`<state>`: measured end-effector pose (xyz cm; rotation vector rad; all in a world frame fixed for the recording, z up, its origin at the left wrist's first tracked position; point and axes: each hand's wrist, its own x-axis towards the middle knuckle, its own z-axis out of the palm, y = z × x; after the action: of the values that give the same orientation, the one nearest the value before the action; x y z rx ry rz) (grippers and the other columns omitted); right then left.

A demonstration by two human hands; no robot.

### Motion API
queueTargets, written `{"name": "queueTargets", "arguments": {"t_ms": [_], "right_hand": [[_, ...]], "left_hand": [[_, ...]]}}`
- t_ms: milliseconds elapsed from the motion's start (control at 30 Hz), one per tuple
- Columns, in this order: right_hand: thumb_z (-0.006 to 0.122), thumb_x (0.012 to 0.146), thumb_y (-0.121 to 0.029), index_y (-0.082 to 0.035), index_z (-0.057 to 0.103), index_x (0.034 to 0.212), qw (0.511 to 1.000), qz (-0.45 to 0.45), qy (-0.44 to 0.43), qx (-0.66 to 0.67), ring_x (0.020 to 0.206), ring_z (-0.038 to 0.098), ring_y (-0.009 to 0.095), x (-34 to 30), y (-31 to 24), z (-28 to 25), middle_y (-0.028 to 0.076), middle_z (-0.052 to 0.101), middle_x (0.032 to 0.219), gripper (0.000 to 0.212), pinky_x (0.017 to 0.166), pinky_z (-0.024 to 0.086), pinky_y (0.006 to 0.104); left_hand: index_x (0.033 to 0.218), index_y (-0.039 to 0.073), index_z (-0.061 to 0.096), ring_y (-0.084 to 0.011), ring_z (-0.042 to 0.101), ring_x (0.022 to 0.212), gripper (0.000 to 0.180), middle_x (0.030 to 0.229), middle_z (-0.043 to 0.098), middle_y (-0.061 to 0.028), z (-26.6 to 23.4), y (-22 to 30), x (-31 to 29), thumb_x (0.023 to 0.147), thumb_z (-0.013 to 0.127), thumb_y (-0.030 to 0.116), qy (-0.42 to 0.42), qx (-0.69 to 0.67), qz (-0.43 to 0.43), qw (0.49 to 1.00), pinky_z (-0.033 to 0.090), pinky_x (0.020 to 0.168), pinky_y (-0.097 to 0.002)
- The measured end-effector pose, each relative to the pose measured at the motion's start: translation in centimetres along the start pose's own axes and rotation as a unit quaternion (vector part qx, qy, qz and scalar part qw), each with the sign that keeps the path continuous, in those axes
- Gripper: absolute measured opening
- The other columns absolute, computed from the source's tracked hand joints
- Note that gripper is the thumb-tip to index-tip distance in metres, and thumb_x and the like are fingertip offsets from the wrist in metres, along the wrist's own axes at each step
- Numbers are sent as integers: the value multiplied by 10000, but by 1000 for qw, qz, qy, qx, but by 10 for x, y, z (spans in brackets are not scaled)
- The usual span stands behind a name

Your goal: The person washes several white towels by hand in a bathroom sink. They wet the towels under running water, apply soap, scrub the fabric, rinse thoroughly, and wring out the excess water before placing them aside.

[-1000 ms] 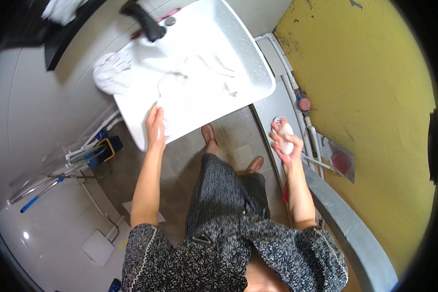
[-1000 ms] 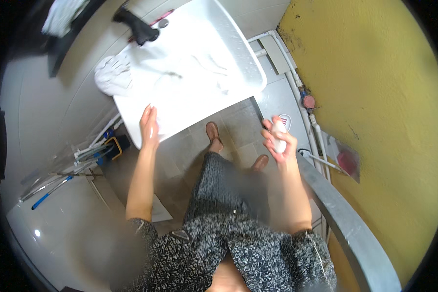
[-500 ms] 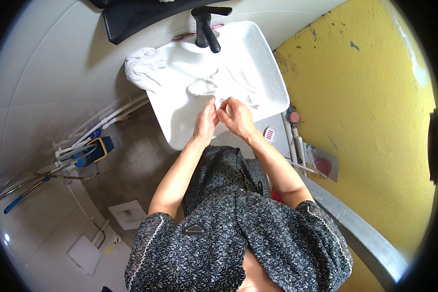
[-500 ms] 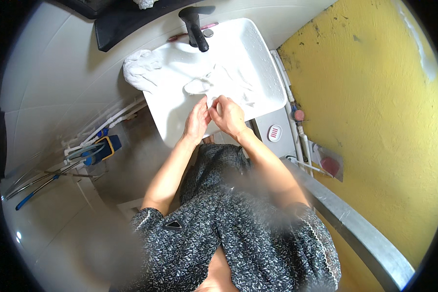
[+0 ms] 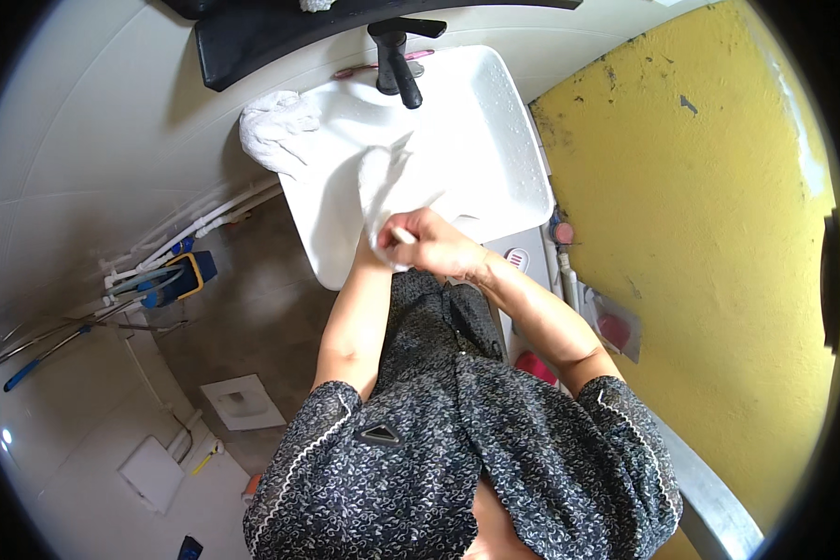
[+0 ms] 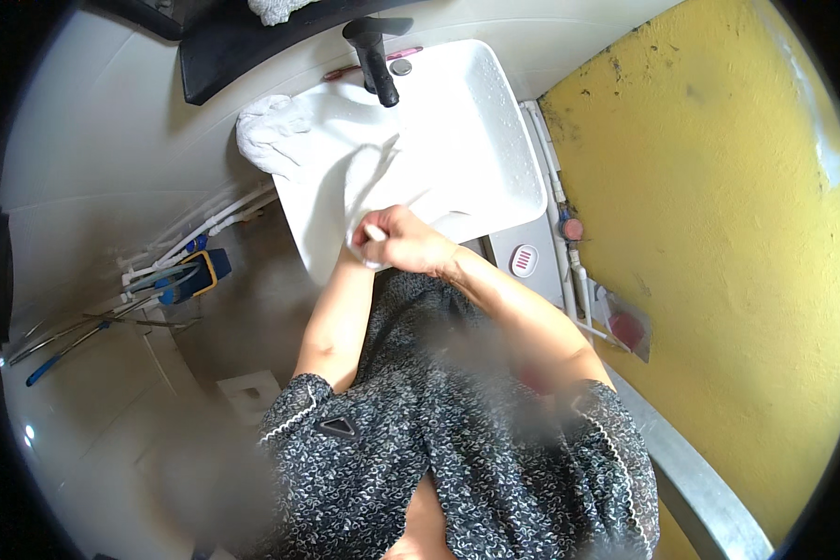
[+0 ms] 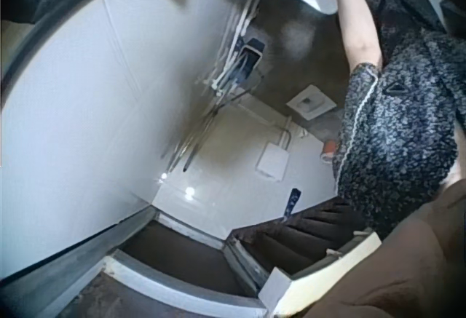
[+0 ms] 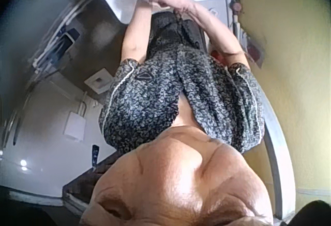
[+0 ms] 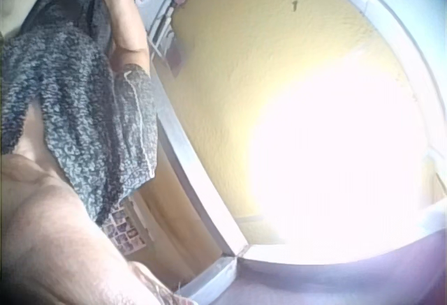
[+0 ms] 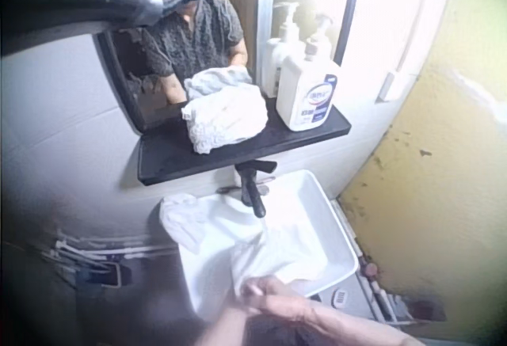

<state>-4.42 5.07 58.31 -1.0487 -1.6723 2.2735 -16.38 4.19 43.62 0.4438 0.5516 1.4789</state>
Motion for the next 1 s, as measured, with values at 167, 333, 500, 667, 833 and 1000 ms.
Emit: {"name": "queueTargets", "arguments": {"t_ms": [167, 333, 500, 667, 833, 1000], "right_hand": [[610, 896, -173, -39, 610, 1098, 926, -220, 303, -46, 979, 600, 211, 35, -4, -19, 124, 641, 1050, 242, 883, 465, 327], [404, 979, -269, -97, 473, 1347, 815, -332, 169, -445, 1400, 295, 287, 84, 13, -1, 134, 403, 1455, 412, 1150, 122, 545], [329, 990, -317, -116, 422, 1399, 782, -271, 233, -511, 1434, 234, 243, 136, 18, -10, 99, 335, 1510, 465, 1155, 78, 571], [267, 994, -402, -132, 432, 1404, 879, -82, 215, -417, 1273, 477, 273, 146, 11, -16, 103, 562, 1323, 518, 1141, 136, 563], [296, 923, -689, 124, 535, 1236, 993, 51, 90, -54, 1202, 516, 320, 143, 72, -66, 253, 571, 1245, 904, 1062, 335, 369], [362, 889, -723, 85, 486, 1315, 984, 46, 122, 124, 1256, 472, 311, 117, 105, -58, 239, 515, 1326, 921, 1065, 343, 365]], "left_hand": [[1345, 12, 426, -214, 534, 1138, 523, 1239, 540, -121, 49, 28, -20, 1006, 381, 407, 188, -148, -56, 969, 454, 954, -340], [1336, 21, 439, -216, 541, 1126, 529, 1231, 545, -115, 56, 40, -21, 1000, 386, 427, 205, -144, -38, 967, 460, 942, -335], [1326, 31, 451, -217, 548, 1114, 536, 1224, 550, -110, 60, 53, -21, 993, 391, 446, 214, -142, -23, 966, 465, 930, -331], [1316, 40, 464, -218, 554, 1102, 543, 1216, 555, -105, 71, 67, -28, 986, 396, 466, 242, -128, -10, 962, 471, 918, -327], [1275, 65, 490, -231, 593, 1022, 548, 1163, 582, -103, 32, 61, -10, 959, 434, 509, 186, -134, -6, 973, 515, 822, -321], [1282, 96, 491, -212, 569, 1052, 520, 1193, 565, -80, 112, 97, -6, 965, 431, 503, 298, -53, 11, 953, 482, 886, -326]]}}
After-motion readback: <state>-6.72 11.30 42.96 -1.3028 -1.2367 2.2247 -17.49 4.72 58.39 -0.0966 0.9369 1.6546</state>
